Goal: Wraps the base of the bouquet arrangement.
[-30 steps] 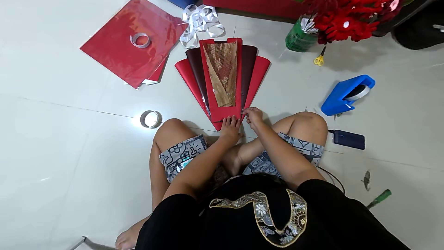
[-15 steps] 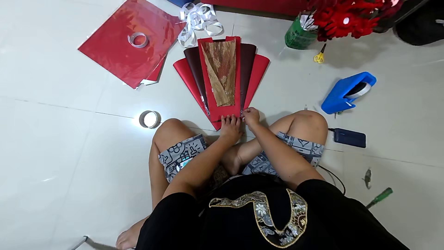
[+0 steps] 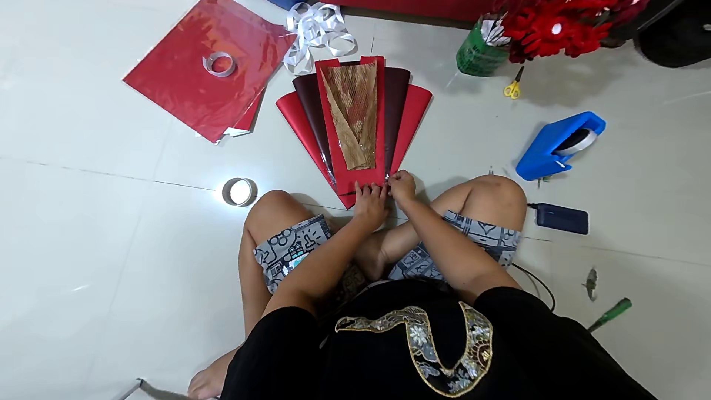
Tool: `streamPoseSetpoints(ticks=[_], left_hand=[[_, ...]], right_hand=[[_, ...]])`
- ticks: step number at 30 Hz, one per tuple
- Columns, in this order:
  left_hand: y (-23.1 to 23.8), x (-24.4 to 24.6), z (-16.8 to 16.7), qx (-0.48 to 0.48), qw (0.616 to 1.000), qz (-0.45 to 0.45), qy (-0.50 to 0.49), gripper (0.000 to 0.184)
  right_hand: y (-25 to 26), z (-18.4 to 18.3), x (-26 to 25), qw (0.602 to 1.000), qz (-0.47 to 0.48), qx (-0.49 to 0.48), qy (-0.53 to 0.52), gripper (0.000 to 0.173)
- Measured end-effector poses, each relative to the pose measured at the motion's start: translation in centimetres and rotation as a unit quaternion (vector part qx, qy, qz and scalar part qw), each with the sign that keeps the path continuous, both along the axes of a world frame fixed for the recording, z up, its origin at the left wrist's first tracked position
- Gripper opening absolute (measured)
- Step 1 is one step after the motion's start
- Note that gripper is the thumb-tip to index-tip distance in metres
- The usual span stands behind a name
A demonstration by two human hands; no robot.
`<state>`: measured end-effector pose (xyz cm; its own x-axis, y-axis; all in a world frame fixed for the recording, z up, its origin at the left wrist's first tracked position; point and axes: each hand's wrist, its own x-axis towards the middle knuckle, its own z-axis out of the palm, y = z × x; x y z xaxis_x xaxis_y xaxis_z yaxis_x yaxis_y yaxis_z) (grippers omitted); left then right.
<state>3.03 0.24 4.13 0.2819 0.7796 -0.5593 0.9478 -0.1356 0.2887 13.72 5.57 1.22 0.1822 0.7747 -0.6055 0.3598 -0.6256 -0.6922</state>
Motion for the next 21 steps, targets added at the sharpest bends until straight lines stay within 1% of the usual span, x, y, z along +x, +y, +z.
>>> streamPoseSetpoints(ticks=[4,11,17,21], left_hand=[[0.0,0.0,-0.1,0.002,1.0,-0.002,-0.004,0.071],[0.0,-0.1,-0.2,-0.002,1.0,-0.004,-0.003,0.066],[0.1,0.0,-0.5,0.0,1.0,-0.008,0.008,0.063],[0.1,-0.1,-0.3,0.0,1.0,-0.01,0.002,0.063]], right_hand=[[0.0,0.1,0.1,0.999,0.024,0.0,-0.026,0.016],[-0.1,1.4,-0.2,0.993,0.087,-0.01,-0.083,0.022],[0.0,2.4,-0.6,0.979,0.142,-0.008,-0.145,0.025],[0.4,2.5,-0.5,0.967,0.184,-0.007,-0.178,0.027]])
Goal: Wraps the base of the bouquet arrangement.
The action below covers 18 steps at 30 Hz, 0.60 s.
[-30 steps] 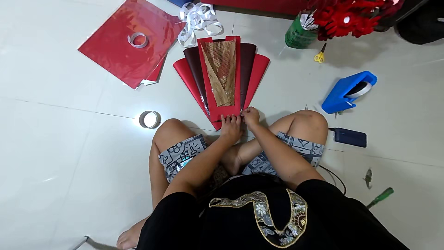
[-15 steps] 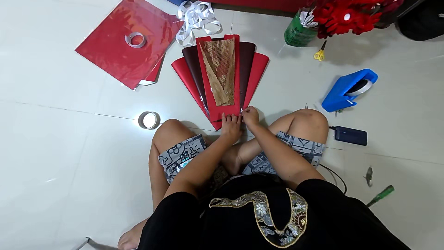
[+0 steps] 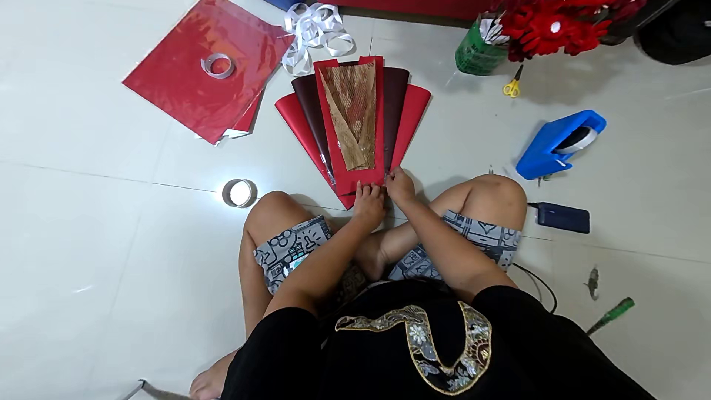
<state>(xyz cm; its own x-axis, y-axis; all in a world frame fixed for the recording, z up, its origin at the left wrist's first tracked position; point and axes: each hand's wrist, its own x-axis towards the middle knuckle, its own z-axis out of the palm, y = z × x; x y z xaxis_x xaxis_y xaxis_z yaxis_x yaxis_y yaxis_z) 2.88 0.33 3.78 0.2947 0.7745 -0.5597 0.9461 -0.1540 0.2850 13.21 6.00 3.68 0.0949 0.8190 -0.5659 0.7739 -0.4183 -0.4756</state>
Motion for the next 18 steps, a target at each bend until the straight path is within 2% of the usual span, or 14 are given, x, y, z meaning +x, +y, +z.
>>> streamPoseSetpoints(ticks=[4,12,18], left_hand=[[0.1,0.1,0.1,-0.002,1.0,0.001,0.002,0.064],[0.0,0.0,-0.4,0.011,1.0,0.003,-0.001,0.067],[-0.1,-0.1,-0.6,0.013,1.0,0.009,-0.016,0.069]], right_hand=[[0.4,0.0,0.5,1.0,0.022,0.01,-0.01,0.026],[1.0,0.0,0.8,1.0,0.009,-0.002,-0.017,0.023],[2.6,-1.0,2.5,0.993,-0.114,0.008,0.039,0.039]])
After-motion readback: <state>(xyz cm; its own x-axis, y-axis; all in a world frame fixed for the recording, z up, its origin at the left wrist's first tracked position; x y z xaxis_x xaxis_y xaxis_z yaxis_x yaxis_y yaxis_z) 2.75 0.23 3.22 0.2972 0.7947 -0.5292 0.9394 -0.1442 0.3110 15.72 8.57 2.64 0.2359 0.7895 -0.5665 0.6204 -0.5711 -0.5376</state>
